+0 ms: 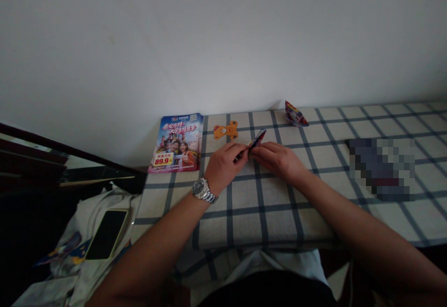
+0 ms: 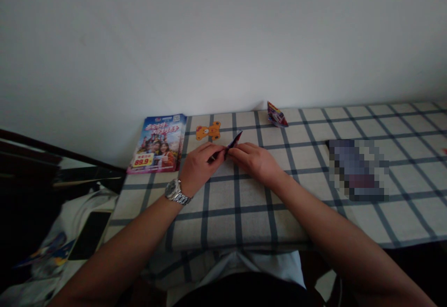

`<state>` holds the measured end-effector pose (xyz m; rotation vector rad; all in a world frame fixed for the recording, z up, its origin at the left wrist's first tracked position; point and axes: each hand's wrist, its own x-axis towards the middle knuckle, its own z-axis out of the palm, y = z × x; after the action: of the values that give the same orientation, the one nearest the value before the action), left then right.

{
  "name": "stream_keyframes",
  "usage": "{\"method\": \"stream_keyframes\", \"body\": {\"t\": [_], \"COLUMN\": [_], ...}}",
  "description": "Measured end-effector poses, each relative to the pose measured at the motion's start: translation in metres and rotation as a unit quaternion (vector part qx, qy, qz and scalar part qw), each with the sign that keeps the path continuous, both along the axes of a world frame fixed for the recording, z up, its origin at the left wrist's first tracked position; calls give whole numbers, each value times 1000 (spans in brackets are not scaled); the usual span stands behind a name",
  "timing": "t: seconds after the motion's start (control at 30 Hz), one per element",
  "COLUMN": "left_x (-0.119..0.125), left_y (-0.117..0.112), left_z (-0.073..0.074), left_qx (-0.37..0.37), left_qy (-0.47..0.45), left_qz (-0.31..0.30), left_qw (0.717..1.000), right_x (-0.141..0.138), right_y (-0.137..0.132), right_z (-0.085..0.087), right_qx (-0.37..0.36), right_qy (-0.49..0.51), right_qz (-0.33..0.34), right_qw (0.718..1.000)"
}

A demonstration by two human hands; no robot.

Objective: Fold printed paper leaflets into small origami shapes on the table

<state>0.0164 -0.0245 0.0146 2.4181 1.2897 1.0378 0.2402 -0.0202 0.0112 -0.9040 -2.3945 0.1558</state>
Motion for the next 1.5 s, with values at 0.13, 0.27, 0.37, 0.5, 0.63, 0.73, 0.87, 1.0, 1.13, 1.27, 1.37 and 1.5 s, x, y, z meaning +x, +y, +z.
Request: {"method": "stream_keyframes", "body": {"t": [0.13,0.27,0.37,0.5,0.63,0.73,0.87,1.0,1.13,1.27,1.37,1.5], "left_x": [-1,-3,-4,-5,-4,-3,-4,-4,-2,-2,-3,-3], "left_y": [-2,-3,-4,-4,-5,-6,-6,-3,-3,-3,-1,-1], "left_z": [0,3,4,6,8,11,12,9,6,5,4,4], "left_qx": [15,34,38,40,34,31,26,22,8,1,-1,-4], "left_qy": [28,96,119,126,121,115,116,93,67,53,43,32], "left_qz": [8,-5,-5,-8,-9,-8,-15,-17,-25,-25,-21,-15], "left_qw": [999,995,992,991,992,993,993,995,997,998,999,999], "right_x": [2,3,4,6,6,6,8,10,8,5,5,5], "right_y": [-1,-1,-1,-1,-1,-1,0,1,0,-2,-2,-2], "right_z": [3,5,6,5,6,7,7,4,6,8,8,8], "right_qx": [9,14,16,10,-1,1,16,22,19,6,3,3], "right_qy": [-11,-26,-40,-58,-60,-53,-51,-55,-73,-87,-85,-78], "right_qz": [2,10,14,18,25,29,23,19,12,6,3,10], "right_qw": [1000,1000,999,998,998,998,998,998,997,996,996,997]}}
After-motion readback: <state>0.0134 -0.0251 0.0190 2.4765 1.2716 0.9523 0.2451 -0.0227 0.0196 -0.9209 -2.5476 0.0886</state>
